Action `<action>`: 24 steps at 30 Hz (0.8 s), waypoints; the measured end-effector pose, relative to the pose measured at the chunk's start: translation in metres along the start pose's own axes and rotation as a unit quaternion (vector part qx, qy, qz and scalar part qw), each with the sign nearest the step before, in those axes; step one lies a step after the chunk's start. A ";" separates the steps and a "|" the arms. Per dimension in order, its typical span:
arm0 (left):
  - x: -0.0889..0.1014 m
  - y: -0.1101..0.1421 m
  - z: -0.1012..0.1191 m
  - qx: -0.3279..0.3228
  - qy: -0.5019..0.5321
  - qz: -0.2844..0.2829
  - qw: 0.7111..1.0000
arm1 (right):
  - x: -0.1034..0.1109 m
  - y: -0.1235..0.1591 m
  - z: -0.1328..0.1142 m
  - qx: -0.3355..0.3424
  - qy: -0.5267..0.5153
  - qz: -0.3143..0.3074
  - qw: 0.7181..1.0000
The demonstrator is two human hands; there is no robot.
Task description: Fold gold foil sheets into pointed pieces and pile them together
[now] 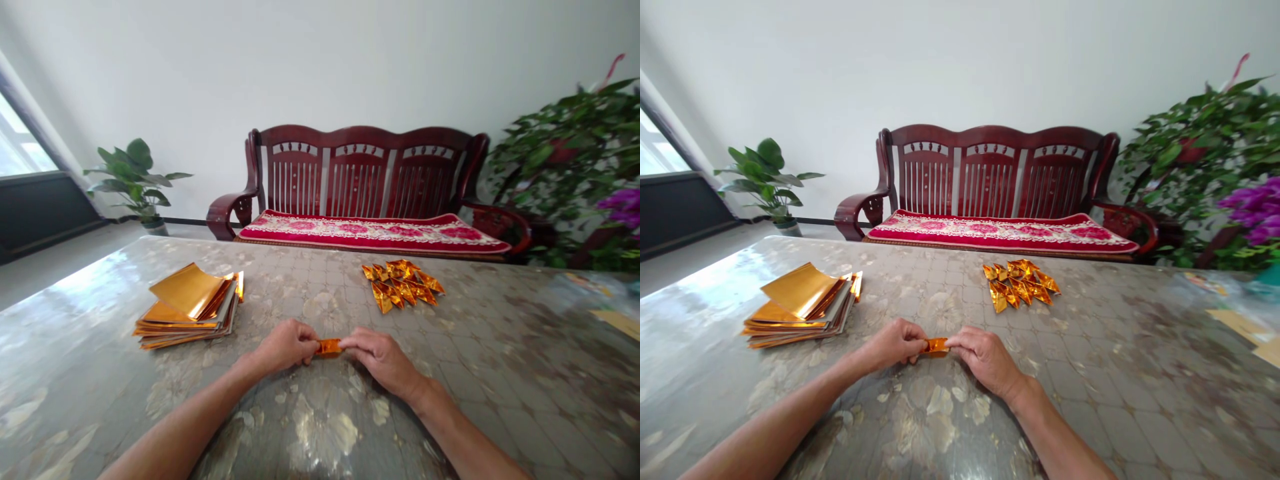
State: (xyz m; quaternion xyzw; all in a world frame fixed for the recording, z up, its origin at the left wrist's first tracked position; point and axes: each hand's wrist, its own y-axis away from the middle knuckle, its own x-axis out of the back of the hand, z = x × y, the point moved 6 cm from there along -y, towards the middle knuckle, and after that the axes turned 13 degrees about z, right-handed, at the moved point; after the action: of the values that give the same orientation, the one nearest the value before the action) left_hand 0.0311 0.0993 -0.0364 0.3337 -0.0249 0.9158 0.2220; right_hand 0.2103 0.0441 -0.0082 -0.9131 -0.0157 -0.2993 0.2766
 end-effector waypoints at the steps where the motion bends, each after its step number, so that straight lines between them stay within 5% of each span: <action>1: -0.001 0.000 0.000 -0.002 -0.001 -0.003 1.000 | 0.001 -0.001 -0.001 0.011 -0.001 0.008 1.000; 7: -0.002 -0.002 -0.002 -0.021 -0.031 0.008 0.999 | 0.000 -0.002 -0.004 0.010 -0.026 0.041 0.999; 16: 0.001 0.012 0.041 -0.159 -0.042 0.054 0.985 | -0.015 0.003 0.010 -0.192 -0.073 0.095 0.974; 24: -0.013 0.010 0.022 -0.045 0.066 0.077 0.994 | -0.025 0.007 0.011 -0.310 -0.217 0.111 0.919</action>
State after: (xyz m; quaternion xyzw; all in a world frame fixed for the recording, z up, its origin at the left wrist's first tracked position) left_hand 0.0492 0.0805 -0.0264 0.2598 -0.0772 0.9480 0.1668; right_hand 0.1970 0.0470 -0.0329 -0.9915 0.1195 -0.0514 0.0008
